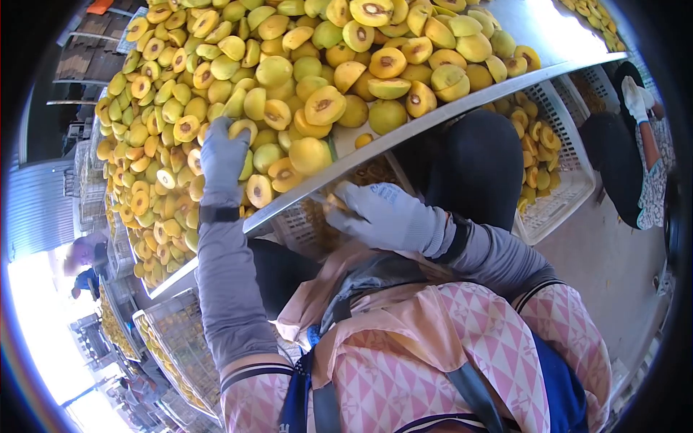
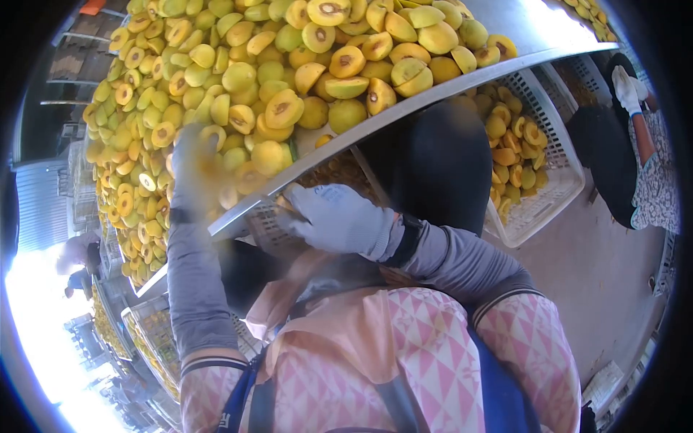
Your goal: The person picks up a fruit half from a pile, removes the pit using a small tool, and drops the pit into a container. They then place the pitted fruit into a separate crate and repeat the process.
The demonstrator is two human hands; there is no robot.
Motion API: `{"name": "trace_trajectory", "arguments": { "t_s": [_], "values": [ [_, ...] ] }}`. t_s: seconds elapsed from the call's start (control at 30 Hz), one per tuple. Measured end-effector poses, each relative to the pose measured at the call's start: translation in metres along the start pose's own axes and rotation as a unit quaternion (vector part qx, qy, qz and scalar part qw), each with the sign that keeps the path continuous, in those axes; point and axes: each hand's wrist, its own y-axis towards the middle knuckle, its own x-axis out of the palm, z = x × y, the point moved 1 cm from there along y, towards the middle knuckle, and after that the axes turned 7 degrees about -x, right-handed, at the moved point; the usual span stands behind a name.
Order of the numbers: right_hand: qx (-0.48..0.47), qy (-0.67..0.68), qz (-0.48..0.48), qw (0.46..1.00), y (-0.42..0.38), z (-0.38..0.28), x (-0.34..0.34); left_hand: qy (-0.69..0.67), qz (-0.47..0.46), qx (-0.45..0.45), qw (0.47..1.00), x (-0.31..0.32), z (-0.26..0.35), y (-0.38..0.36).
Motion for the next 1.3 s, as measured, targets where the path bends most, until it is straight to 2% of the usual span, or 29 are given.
{"name": "trace_trajectory", "arguments": {
  "t_s": [0.03,0.07,0.1,0.17,0.2,0.27,0.33,0.37,0.43,0.5,0.57,0.6,0.67,0.73,0.83,0.9,0.97,1.0,1.07,1.1,1.2,1.27,1.3],
  "values": [
    [0.023,0.028,0.007,0.999,0.004,-0.002,-0.004,-0.075,-0.014,-0.034,0.996,-0.014,0.014,-0.008],
    [-0.082,-0.075,0.066,0.992,0.007,0.000,-0.005,-0.172,-0.046,-0.074,0.981,-0.027,0.030,-0.021],
    [-0.185,-0.176,0.123,0.959,0.009,0.003,-0.005,-0.271,-0.069,-0.119,0.953,-0.045,0.051,-0.034],
    [-0.245,-0.191,0.171,0.935,0.013,0.008,0.003,-0.461,-0.103,-0.190,0.861,-0.082,0.103,-0.064],
    [-0.207,-0.108,0.166,0.958,0.019,0.009,0.011,-0.554,-0.119,-0.213,0.796,-0.091,0.120,-0.080],
    [-0.161,-0.057,0.157,0.973,0.020,0.012,0.022,-0.584,-0.133,-0.186,0.779,-0.090,0.131,-0.105],
    [-0.136,-0.079,0.145,0.977,0.015,0.014,0.028,-0.553,-0.122,-0.153,0.810,-0.087,0.140,-0.115],
    [-0.117,-0.072,0.137,0.981,0.013,0.013,0.030,-0.502,-0.105,-0.137,0.847,-0.088,0.143,-0.120],
    [-0.056,0.017,0.111,0.992,0.013,0.004,0.027,-0.393,-0.045,-0.077,0.915,-0.089,0.149,-0.127],
    [-0.063,0.032,0.119,0.990,0.013,0.000,0.024,-0.274,0.043,0.017,0.961,-0.085,0.157,-0.122],
    [-0.086,0.007,0.143,0.986,0.010,-0.002,0.024,-0.245,0.077,0.035,0.966,-0.084,0.168,-0.122],
    [-0.108,-0.025,0.161,0.981,0.010,-0.001,0.026,-0.276,0.070,0.005,0.959,-0.086,0.174,-0.122],
    [-0.107,-0.027,0.172,0.979,0.009,-0.002,0.029,-0.441,0.039,-0.091,0.892,-0.087,0.182,-0.126],
    [-0.063,0.031,0.160,0.985,0.009,-0.003,0.030,-0.672,-0.006,-0.212,0.709,-0.085,0.185,-0.129],
    [-0.101,-0.041,0.147,0.983,0.006,-0.002,0.029,-0.611,0.007,-0.202,0.765,-0.075,0.180,-0.130],
    [-0.099,-0.035,0.152,0.983,0.005,-0.004,0.027,-0.572,0.006,-0.198,0.796,-0.070,0.175,-0.130],
    [-0.112,-0.048,0.153,0.981,0.004,-0.002,0.027,-0.585,-0.015,-0.201,0.785,-0.070,0.174,-0.129],
    [-0.126,-0.066,0.151,0.978,0.006,0.002,0.027,-0.617,-0.034,-0.205,0.759,-0.073,0.175,-0.128],
    [-0.088,0.005,0.139,0.986,0.009,0.005,0.024,-0.661,-0.034,-0.209,0.720,-0.082,0.182,-0.125],
    [-0.038,0.093,0.127,0.987,0.012,0.001,0.017,-0.674,-0.014,-0.208,0.708,-0.087,0.189,-0.123],
    [0.022,0.222,0.084,0.971,0.018,0.001,0.012,-0.643,0.007,-0.119,0.757,-0.091,0.196,-0.127],
    [-0.036,0.155,0.114,0.981,0.019,0.006,0.008,-0.562,0.004,-0.047,0.826,-0.087,0.195,-0.132],
    [-0.096,0.065,0.155,0.981,0.018,0.010,0.006,-0.536,-0.050,-0.052,0.841,-0.080,0.180,-0.134]
  ]
}}
